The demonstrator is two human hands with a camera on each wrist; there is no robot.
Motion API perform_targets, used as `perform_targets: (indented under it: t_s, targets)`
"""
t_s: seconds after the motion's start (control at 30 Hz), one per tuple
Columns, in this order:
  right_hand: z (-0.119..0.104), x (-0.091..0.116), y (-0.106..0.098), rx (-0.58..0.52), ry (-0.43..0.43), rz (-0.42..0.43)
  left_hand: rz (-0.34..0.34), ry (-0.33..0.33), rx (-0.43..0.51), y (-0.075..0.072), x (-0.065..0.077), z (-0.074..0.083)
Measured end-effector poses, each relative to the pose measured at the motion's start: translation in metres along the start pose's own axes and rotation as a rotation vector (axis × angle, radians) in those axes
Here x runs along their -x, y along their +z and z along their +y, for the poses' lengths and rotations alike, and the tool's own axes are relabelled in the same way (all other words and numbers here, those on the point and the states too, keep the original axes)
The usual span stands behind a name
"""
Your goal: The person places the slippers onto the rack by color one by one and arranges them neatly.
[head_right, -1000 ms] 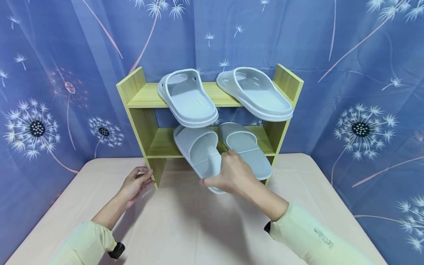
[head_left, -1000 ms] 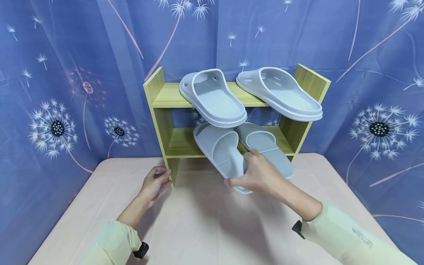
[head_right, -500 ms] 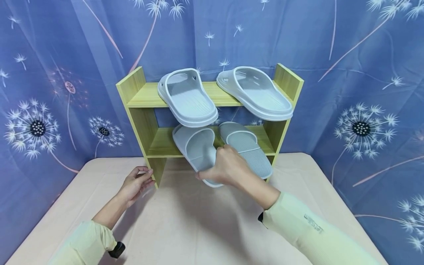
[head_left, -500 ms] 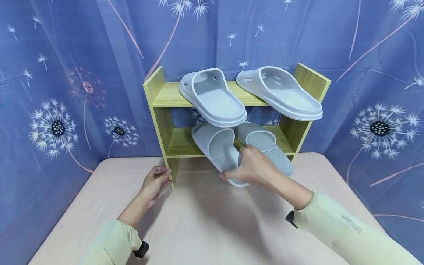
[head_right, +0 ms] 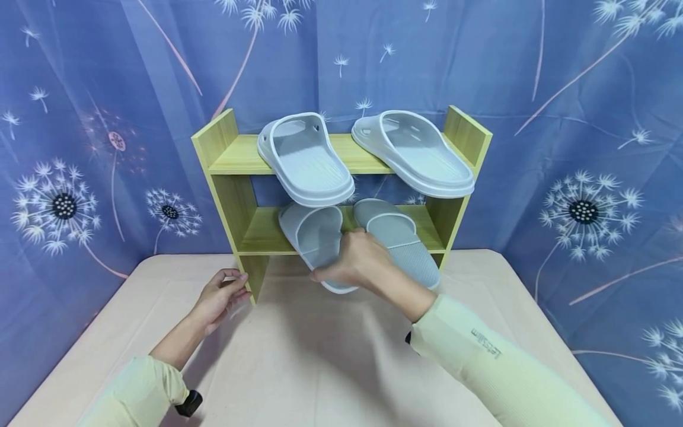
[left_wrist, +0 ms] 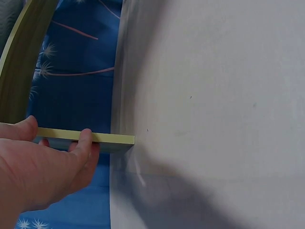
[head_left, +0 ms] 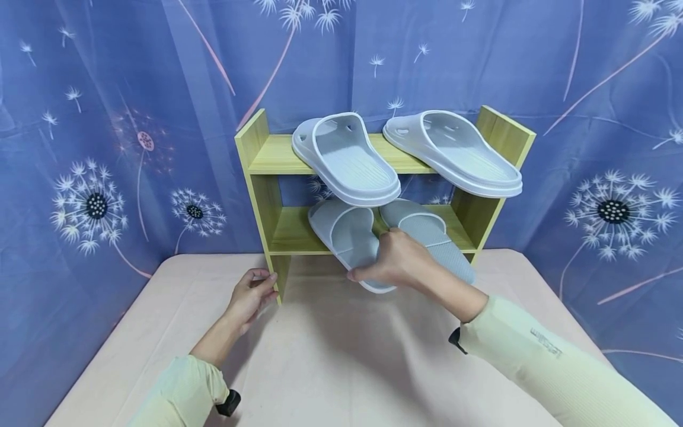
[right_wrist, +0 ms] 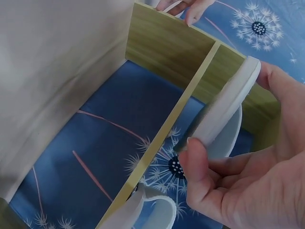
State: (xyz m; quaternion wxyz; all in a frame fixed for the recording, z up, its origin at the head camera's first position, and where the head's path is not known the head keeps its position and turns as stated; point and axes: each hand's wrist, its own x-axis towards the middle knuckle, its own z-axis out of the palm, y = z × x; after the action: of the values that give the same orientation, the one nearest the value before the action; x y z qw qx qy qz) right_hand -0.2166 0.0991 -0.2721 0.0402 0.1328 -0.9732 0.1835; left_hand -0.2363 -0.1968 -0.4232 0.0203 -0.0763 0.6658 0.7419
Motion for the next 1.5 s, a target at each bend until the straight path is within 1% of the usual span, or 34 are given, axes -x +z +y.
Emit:
perform_targets:
  t_s: [0.17, 0.27, 0.5, 0.77, 0.87, 1.0, 1.23, 1.33, 1.5]
  targets:
    - [0.001, -0.003, 0.001, 0.012, 0.013, -0.016, -0.002, 0.000, -0.003, 0.001, 0.000, 0.001]
    - [0.002, -0.005, 0.002, 0.026, 0.035, -0.033, -0.004, 0.003, -0.010, 0.001, 0.000, 0.001]
    - [-0.002, -0.010, 0.005, 0.095, 0.115, -0.092, 0.006, 0.000, 0.000, 0.002, 0.000, -0.001]
    - [-0.007, -0.016, 0.010, 0.155, 0.149, -0.153, 0.005, 0.004, -0.001, 0.002, 0.000, -0.001]
    - [-0.006, -0.016, 0.014, 0.175, 0.137, -0.170, 0.004, -0.004, -0.007, 0.002, 0.000, 0.000]
    - [-0.006, -0.016, 0.016, 0.209, 0.109, -0.163, 0.004, -0.008, -0.007, 0.003, 0.000, 0.001]
    - [-0.009, -0.009, 0.017, 0.215, 0.063, -0.171, -0.002, -0.007, -0.028, 0.002, 0.001, 0.001]
    - [-0.009, -0.004, 0.015, 0.207, 0.032, -0.140, 0.001, -0.009, -0.027, 0.002, 0.001, 0.001]
    - [-0.010, 0.007, 0.012, 0.177, -0.040, -0.020, 0.009, -0.006, -0.016, 0.002, 0.000, 0.000]
